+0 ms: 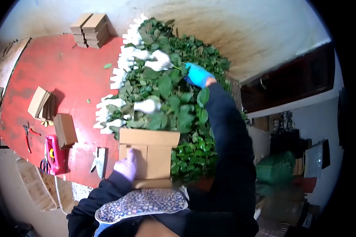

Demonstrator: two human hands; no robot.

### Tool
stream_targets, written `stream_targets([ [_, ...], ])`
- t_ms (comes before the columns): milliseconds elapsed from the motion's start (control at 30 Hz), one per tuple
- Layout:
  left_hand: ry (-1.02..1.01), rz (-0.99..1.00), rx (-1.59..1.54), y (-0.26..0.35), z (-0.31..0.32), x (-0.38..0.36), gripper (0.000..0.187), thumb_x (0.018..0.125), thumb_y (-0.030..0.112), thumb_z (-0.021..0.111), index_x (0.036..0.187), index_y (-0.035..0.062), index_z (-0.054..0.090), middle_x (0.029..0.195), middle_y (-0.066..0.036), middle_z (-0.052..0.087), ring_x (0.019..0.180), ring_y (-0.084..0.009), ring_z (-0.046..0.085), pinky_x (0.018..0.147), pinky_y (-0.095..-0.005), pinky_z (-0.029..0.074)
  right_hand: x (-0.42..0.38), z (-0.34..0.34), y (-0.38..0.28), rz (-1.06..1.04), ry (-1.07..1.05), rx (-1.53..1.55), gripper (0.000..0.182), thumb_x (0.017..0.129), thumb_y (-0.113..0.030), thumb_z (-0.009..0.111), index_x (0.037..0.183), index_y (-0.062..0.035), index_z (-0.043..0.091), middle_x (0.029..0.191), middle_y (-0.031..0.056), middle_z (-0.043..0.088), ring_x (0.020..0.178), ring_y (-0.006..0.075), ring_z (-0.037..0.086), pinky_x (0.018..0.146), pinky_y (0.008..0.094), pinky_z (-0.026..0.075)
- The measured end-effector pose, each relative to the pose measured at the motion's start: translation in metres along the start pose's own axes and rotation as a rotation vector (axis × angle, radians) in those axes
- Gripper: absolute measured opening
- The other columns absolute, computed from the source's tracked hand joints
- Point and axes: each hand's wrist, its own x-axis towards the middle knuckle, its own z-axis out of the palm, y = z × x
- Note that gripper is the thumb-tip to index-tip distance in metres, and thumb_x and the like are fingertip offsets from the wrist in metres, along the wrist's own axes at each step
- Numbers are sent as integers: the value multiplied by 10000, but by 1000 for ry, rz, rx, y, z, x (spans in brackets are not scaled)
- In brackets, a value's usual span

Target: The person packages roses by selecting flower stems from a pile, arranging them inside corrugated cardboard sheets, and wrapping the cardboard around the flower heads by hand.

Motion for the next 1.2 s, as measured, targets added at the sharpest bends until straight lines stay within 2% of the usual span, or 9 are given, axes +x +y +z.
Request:
stream_targets([
  [33, 4, 1, -1, -1, -2, 0, 913, 692, 315, 812, 1393, -87, 388, 1410, -251, 424, 781, -311, 665, 639, -425, 566, 4, -5, -14, 105, -213, -131, 374, 809, -141, 649, 1176, -72, 643, 1104, 219, 664, 1017, 376, 639, 862, 438, 512],
  [300, 24, 9, -43, 1, -5, 0, 886, 686, 284, 812, 1373, -99, 403, 1361, -236, 459, 760, -314, 664, 642, -437, 560, 41, -15, 34, 535, 415, -42, 272, 873, -245, 623, 1116, -138, 685, 1070, 188, 690, 965, 385, 661, 844, 473, 526],
  [433, -5, 7, -31, 1, -4, -5, 895, 681, 289, 817, 1369, -104, 402, 1344, -241, 466, 735, -311, 658, 625, -435, 555, 56, -55, -32, 272, 126, -331, 351, 814, -147, 612, 1161, -138, 660, 1119, 175, 678, 1020, 364, 643, 882, 435, 519],
  [533, 37, 38, -24, 3, -3, 0, 906, 670, 304, 819, 1358, -118, 408, 1310, -254, 484, 726, -298, 658, 605, -432, 552, 48, -63, -56, 53, 576, -70, 308, 834, -113, 591, 1133, -114, 665, 954, 184, 697, 896, 390, 660, 790, 453, 534],
  [633, 52, 44, 7, 1, -1, 2, 915, 665, 312, 819, 1365, -112, 410, 1279, -240, 510, 720, -286, 658, 593, -425, 549, 52, -35, -29, 145, 64, -542, 431, 864, -69, 489, 1242, -213, 637, 1066, 178, 682, 878, 360, 671, 796, 455, 536],
  [900, 9, 51, -24, -4, -16, -2, 896, 696, 326, 808, 1393, -68, 406, 1393, -219, 444, 791, -290, 667, 658, -407, 558, -17, -66, -102, 227, -38, -531, 555, 846, -75, 533, 1393, -165, 509, 952, 171, 660, 851, 356, 661, 729, 473, 515],
  [1067, -34, 75, -135, -10, -23, 0, 813, 755, 298, 764, 1395, -54, 408, 1397, -210, 435, 834, -300, 674, 689, -409, 562, -113, -80, -191, 3, -139, -228, 543, 787, -193, 689, 1295, -86, 530, 993, 150, 651, 839, 349, 653, 713, 458, 513],
  [1167, 481, 140, -291, -21, 25, 11, 297, 992, 253, 467, 1228, 77, 502, 600, -107, 622, 498, -312, 622, 458, -449, 488, -154, -73, -214, -269, -516, -90, 380, 764, -238, 729, 1088, -63, 636, 966, 150, 659, 802, 360, 647, 711, 450, 512],
  [1200, 277, 168, -335, -28, 38, 20, 348, 970, 244, 480, 1274, 79, 522, 969, -114, 585, 810, -286, 615, 729, -390, 481, -157, -60, -219, -291, -659, 58, 303, 765, -261, 732, 972, -51, 663, 932, 164, 661, 793, 371, 642, 706, 451, 510],
])
